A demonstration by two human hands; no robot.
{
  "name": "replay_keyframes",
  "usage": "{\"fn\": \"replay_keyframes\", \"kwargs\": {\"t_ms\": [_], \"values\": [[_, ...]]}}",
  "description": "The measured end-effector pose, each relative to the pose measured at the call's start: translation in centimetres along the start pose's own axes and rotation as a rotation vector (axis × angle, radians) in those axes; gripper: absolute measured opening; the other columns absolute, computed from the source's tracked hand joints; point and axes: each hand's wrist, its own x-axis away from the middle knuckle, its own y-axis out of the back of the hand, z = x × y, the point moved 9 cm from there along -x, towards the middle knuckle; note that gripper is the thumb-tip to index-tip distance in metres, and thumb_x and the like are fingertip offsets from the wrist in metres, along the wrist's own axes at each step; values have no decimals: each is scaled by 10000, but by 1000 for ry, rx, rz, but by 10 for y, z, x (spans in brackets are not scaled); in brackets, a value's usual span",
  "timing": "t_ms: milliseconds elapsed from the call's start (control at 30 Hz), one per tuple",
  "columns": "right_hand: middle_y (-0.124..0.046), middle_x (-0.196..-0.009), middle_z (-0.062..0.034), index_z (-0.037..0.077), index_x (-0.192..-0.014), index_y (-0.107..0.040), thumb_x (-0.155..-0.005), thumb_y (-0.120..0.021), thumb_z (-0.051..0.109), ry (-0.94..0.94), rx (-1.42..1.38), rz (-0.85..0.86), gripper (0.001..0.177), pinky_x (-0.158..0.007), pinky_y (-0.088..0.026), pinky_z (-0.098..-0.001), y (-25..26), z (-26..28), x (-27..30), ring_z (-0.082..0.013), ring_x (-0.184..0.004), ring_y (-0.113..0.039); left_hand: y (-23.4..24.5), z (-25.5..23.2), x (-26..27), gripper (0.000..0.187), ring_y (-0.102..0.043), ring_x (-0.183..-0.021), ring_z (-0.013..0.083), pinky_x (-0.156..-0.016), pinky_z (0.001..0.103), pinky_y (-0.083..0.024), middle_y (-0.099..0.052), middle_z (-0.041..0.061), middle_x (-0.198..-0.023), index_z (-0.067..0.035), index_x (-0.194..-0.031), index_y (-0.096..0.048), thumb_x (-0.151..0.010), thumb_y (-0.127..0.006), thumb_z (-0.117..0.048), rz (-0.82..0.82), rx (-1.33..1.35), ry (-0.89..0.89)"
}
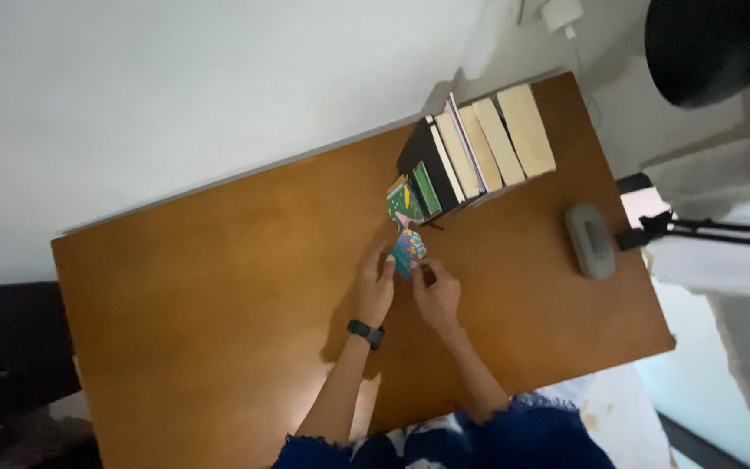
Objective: Retrieving various cards and bookmarks from between books on a desk and inspecting them.
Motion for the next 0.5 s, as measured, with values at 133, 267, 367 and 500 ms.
{"fn": "replay_keyframes", "kwargs": {"t_ms": [133,267,367,500], "values": [[-667,-718,-53,24,-988,-680,-992,-686,214,-70,-136,132,190,-540,-493,-317,10,-6,35,-129,-607,-575,0,20,32,441,-649,-1076,193,-900,359,-500,-692,73,-1182,-15,-1328,-600,-1027,-560,-335,167,254,228],[-611,-699,-11,7,-971,-672,-985,-686,207,-57,-344,71,200,-556,-450,-270,26,-10,78,-62,-642,-521,11,34,77,321,-592,-829,106,-752,288,-488,-673,13,-881,9,-1034,-737,-1018,-665,-304,295,257,316],[-608,-698,10,11,-949,-676,-983,-690,210,-113,-430,31,202,-544,-431,-254,38,-9,117,-43,-640,-515,25,24,111,288,-542,-774,73,-701,266,-453,-633,-26,-818,9,-952,-746,-998,-717,-275,340,367,306],[-568,-670,7,1,-894,-677,-988,-713,215,-127,-322,-9,236,-528,-411,-259,60,2,182,-49,-617,-475,54,-19,158,260,-549,-783,59,-710,257,-442,-658,-39,-835,-9,-932,-731,-968,-737,-267,259,514,369]]}}
